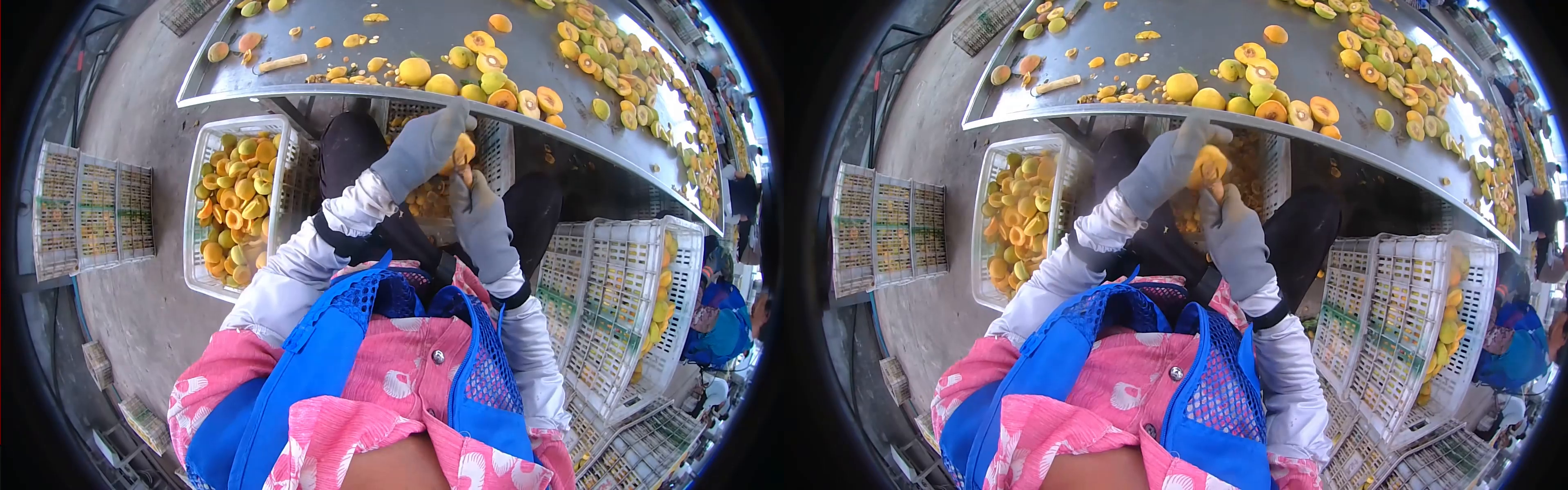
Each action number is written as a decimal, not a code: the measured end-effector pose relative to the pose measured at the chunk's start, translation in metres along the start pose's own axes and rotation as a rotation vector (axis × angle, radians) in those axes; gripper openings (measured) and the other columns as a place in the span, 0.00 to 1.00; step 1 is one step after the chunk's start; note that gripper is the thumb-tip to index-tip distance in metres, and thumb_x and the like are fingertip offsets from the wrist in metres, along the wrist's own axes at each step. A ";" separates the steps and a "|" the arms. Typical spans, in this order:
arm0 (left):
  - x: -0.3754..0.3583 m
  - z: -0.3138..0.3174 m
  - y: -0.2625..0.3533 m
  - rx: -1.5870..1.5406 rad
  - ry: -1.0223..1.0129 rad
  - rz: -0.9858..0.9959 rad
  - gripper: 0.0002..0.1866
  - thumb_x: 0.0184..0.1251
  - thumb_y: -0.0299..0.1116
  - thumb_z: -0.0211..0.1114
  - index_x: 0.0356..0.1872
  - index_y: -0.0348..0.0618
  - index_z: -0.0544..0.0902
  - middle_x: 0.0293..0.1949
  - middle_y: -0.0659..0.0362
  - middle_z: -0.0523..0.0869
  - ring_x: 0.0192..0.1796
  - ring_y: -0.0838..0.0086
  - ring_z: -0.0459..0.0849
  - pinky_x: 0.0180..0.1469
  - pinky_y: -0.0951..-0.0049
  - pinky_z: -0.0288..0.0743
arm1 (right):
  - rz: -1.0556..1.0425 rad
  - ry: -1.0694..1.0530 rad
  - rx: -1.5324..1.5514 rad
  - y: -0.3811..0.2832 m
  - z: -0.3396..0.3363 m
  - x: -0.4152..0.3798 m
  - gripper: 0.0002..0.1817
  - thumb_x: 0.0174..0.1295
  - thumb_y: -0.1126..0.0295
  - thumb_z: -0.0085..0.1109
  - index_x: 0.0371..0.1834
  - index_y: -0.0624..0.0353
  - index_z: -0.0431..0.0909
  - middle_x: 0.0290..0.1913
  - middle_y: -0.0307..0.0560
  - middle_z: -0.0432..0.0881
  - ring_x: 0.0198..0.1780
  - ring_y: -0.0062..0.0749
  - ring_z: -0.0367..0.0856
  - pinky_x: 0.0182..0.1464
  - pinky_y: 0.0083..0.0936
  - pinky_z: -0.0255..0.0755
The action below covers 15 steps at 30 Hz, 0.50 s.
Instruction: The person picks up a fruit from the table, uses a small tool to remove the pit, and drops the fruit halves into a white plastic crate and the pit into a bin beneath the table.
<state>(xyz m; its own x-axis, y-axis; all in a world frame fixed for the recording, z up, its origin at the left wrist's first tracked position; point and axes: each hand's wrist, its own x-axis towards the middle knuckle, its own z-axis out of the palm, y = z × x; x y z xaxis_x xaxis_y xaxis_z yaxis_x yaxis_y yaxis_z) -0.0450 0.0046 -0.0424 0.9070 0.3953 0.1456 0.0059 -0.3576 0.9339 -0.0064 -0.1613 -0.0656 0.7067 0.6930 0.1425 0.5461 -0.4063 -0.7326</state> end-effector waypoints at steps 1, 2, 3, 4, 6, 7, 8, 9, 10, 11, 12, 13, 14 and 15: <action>0.002 0.000 -0.005 0.050 0.006 0.232 0.29 0.78 0.52 0.46 0.60 0.35 0.75 0.49 0.53 0.85 0.49 0.61 0.84 0.59 0.70 0.72 | -0.001 0.003 0.001 0.001 0.001 0.001 0.18 0.72 0.54 0.51 0.41 0.60 0.71 0.24 0.61 0.80 0.26 0.53 0.82 0.28 0.46 0.73; 0.002 0.000 -0.006 0.053 0.008 0.239 0.29 0.78 0.52 0.46 0.60 0.35 0.75 0.49 0.53 0.85 0.49 0.61 0.84 0.59 0.70 0.72 | 0.118 -0.018 0.261 -0.005 0.000 0.005 0.18 0.73 0.54 0.50 0.43 0.61 0.71 0.23 0.57 0.78 0.23 0.46 0.81 0.26 0.43 0.72; 0.001 0.002 -0.007 -0.142 0.031 0.218 0.27 0.77 0.48 0.48 0.64 0.35 0.72 0.51 0.53 0.84 0.49 0.62 0.84 0.59 0.70 0.72 | 0.235 -0.041 0.521 -0.011 -0.001 0.009 0.19 0.74 0.54 0.50 0.44 0.62 0.72 0.22 0.54 0.77 0.21 0.38 0.80 0.25 0.40 0.71; -0.001 0.004 -0.008 -0.338 0.051 0.194 0.27 0.77 0.45 0.50 0.67 0.35 0.68 0.52 0.54 0.83 0.49 0.63 0.84 0.59 0.71 0.72 | 0.231 -0.037 0.523 -0.018 -0.007 0.011 0.19 0.74 0.54 0.50 0.44 0.62 0.72 0.22 0.54 0.77 0.21 0.38 0.80 0.25 0.40 0.71; -0.012 0.022 0.010 -0.411 0.147 0.171 0.24 0.76 0.40 0.52 0.66 0.35 0.70 0.48 0.56 0.84 0.48 0.70 0.83 0.57 0.73 0.74 | 0.583 -0.234 0.767 -0.042 -0.025 0.012 0.19 0.74 0.56 0.51 0.46 0.64 0.72 0.24 0.49 0.76 0.23 0.28 0.79 0.25 0.37 0.69; -0.014 0.029 0.010 -0.491 0.208 0.116 0.24 0.75 0.38 0.54 0.66 0.35 0.70 0.46 0.57 0.84 0.47 0.74 0.82 0.55 0.74 0.75 | 0.586 -0.235 0.765 -0.044 -0.025 0.009 0.19 0.74 0.56 0.51 0.46 0.64 0.72 0.24 0.49 0.76 0.23 0.28 0.79 0.25 0.37 0.69; -0.015 0.032 0.012 -0.573 0.269 0.060 0.23 0.74 0.36 0.55 0.66 0.36 0.70 0.44 0.57 0.85 0.46 0.78 0.81 0.52 0.75 0.76 | 0.616 -0.279 0.768 -0.046 -0.025 0.008 0.18 0.74 0.56 0.51 0.45 0.64 0.72 0.23 0.48 0.76 0.22 0.28 0.78 0.24 0.35 0.69; -0.014 0.031 0.019 -0.747 0.280 -0.052 0.21 0.76 0.39 0.55 0.61 0.36 0.76 0.38 0.59 0.85 0.41 0.82 0.81 0.48 0.79 0.76 | 0.649 -0.322 0.770 -0.046 -0.025 0.006 0.18 0.74 0.56 0.51 0.44 0.63 0.72 0.23 0.47 0.76 0.21 0.28 0.78 0.22 0.32 0.68; -0.014 0.032 0.016 -0.753 0.281 -0.056 0.21 0.76 0.39 0.55 0.61 0.36 0.76 0.38 0.59 0.85 0.41 0.82 0.81 0.48 0.79 0.76 | 0.654 -0.322 0.764 -0.036 -0.018 0.003 0.18 0.74 0.56 0.51 0.44 0.63 0.72 0.23 0.47 0.76 0.21 0.28 0.78 0.22 0.32 0.68; -0.012 0.030 0.011 -0.730 0.226 -0.079 0.20 0.77 0.41 0.53 0.57 0.35 0.78 0.37 0.57 0.86 0.39 0.80 0.82 0.45 0.79 0.76 | 0.281 -0.110 0.496 -0.016 -0.004 0.001 0.18 0.74 0.55 0.50 0.43 0.62 0.73 0.22 0.45 0.75 0.19 0.26 0.76 0.20 0.29 0.68; -0.010 0.029 0.009 -0.704 0.171 -0.101 0.21 0.78 0.44 0.52 0.53 0.35 0.80 0.36 0.55 0.86 0.36 0.79 0.82 0.42 0.78 0.77 | -0.089 0.098 0.219 -0.001 0.008 -0.001 0.18 0.74 0.53 0.50 0.42 0.60 0.73 0.21 0.42 0.74 0.17 0.25 0.74 0.18 0.26 0.68; -0.010 0.033 0.011 -0.622 0.227 -0.156 0.22 0.78 0.45 0.51 0.47 0.35 0.83 0.35 0.56 0.86 0.35 0.78 0.83 0.40 0.78 0.78 | -0.090 0.101 0.217 0.007 0.014 -0.002 0.18 0.74 0.53 0.50 0.42 0.60 0.73 0.21 0.42 0.74 0.17 0.25 0.74 0.18 0.26 0.68; -0.010 0.034 0.013 -0.620 0.220 -0.151 0.22 0.78 0.45 0.51 0.47 0.35 0.83 0.35 0.56 0.86 0.35 0.78 0.83 0.40 0.78 0.78 | -0.132 0.133 0.207 0.004 0.016 0.001 0.19 0.74 0.52 0.49 0.42 0.58 0.73 0.20 0.40 0.73 0.15 0.25 0.72 0.16 0.25 0.67; -0.010 0.035 0.014 -0.605 0.252 -0.146 0.22 0.78 0.45 0.51 0.46 0.35 0.84 0.34 0.57 0.85 0.34 0.78 0.83 0.39 0.78 0.78 | -0.175 0.166 0.195 0.001 0.015 0.003 0.19 0.73 0.50 0.48 0.41 0.57 0.73 0.19 0.39 0.72 0.12 0.24 0.69 0.14 0.24 0.67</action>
<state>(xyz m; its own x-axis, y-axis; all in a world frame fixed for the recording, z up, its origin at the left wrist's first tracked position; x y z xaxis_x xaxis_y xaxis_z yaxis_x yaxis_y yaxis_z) -0.0396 -0.0342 -0.0418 0.7880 0.6156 0.0077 -0.1830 0.2223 0.9577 -0.0104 -0.1506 -0.0764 0.6819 0.6294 0.3727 0.5808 -0.1563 -0.7989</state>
